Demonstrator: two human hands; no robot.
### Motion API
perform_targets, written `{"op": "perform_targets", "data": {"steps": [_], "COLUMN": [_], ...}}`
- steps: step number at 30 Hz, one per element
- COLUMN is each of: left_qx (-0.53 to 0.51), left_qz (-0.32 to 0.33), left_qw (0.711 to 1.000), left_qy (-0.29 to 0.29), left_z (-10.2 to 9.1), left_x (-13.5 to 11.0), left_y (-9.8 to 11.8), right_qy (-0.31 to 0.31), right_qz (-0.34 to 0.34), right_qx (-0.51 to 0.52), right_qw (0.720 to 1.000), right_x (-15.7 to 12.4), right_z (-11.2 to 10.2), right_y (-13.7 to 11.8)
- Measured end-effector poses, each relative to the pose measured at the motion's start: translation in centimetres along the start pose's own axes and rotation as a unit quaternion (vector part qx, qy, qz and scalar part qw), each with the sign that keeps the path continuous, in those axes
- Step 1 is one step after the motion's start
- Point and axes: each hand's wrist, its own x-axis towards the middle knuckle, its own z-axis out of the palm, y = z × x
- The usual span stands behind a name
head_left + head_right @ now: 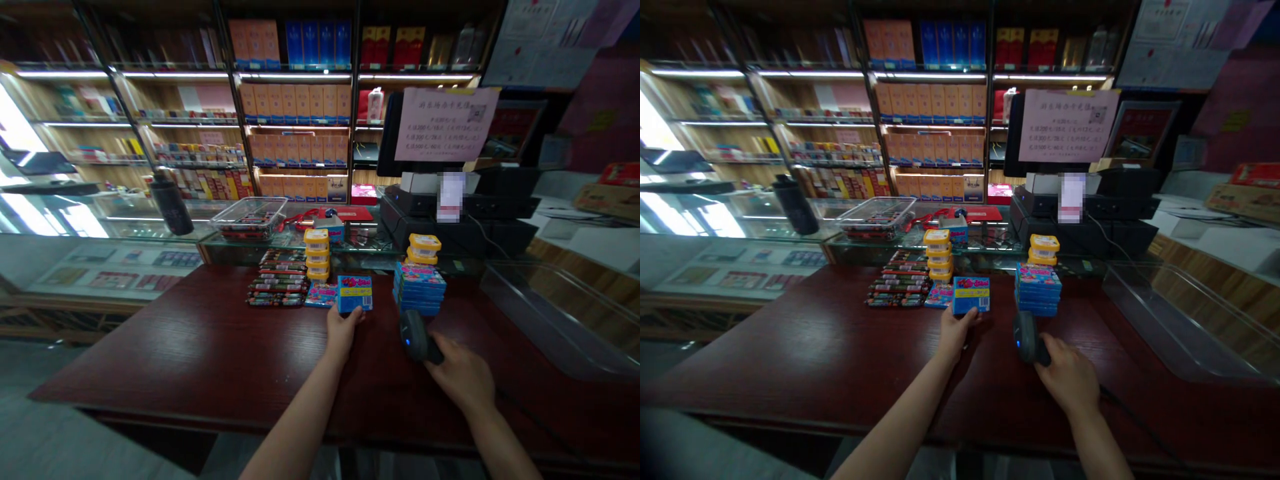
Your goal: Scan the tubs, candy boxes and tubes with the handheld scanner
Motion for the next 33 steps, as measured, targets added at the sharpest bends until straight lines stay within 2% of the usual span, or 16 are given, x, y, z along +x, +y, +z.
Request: {"op": "perform_targets", "data": {"steps": [2, 4, 6, 9, 11, 13, 14, 16, 20, 24, 29, 33], "left_qx": [0.103, 0.219, 0.327, 0.473, 0.572, 0.659, 0.692, 0.735, 0.764, 0.764, 0.775, 0.771], "left_qz": [0.074, 0.16, 0.238, 0.318, 0.335, 0.32, 0.305, 0.271, 0.224, 0.224, 0.205, 0.185], "left_qw": [0.992, 0.962, 0.914, 0.821, 0.748, 0.677, 0.649, 0.613, 0.597, 0.597, 0.596, 0.608], "left_qy": [0.012, 0.035, 0.04, -0.004, -0.042, -0.074, -0.086, -0.099, -0.1, -0.098, -0.049, -0.031], "left_z": [-0.2, -0.5, -1.1, -2.6, -3.9, -5.1, -5.6, -6.3, -6.5, -6.4, -6.3, -6.3], "left_x": [0.3, 0.8, 1.5, 2.6, 3.2, 3.5, 3.6, 3.6, 3.2, 3.0, 3.1, 3.3], "left_y": [0.3, 1.5, 3.3, 6.1, 7.3, 7.7, 7.6, 7.1, 5.9, 5.7, 5.7, 5.7], "right_qy": [0.01, 0.026, 0.038, 0.046, 0.043, 0.035, 0.03, 0.02, 0.012, 0.01, 0.003, -0.012], "right_qz": [-0.009, -0.017, -0.022, -0.023, -0.023, -0.019, -0.015, -0.008, -0.004, 0.006, 0.006, 0.016], "right_qx": [-0.001, 0.005, 0.013, 0.028, 0.04, 0.044, 0.041, 0.035, 0.043, 0.043, 0.02, 0.012], "right_qw": [1.0, 1.0, 0.999, 0.998, 0.998, 0.998, 0.999, 0.999, 0.999, 0.999, 1.0, 1.0], "right_x": [-0.3, -0.5, -0.6, -0.7, -0.7, -0.7, -0.8, -0.8, -0.7, -0.8, -0.8, -0.8], "right_z": [0.5, 0.7, 0.8, 0.8, 0.8, 0.7, 0.7, 0.6, 0.3, 0.1, 0.1, 0.0], "right_y": [0.1, 0.3, 0.6, 0.8, 0.8, 0.6, 0.5, 0.3, 0.1, 0.0, 0.0, -0.1]}}
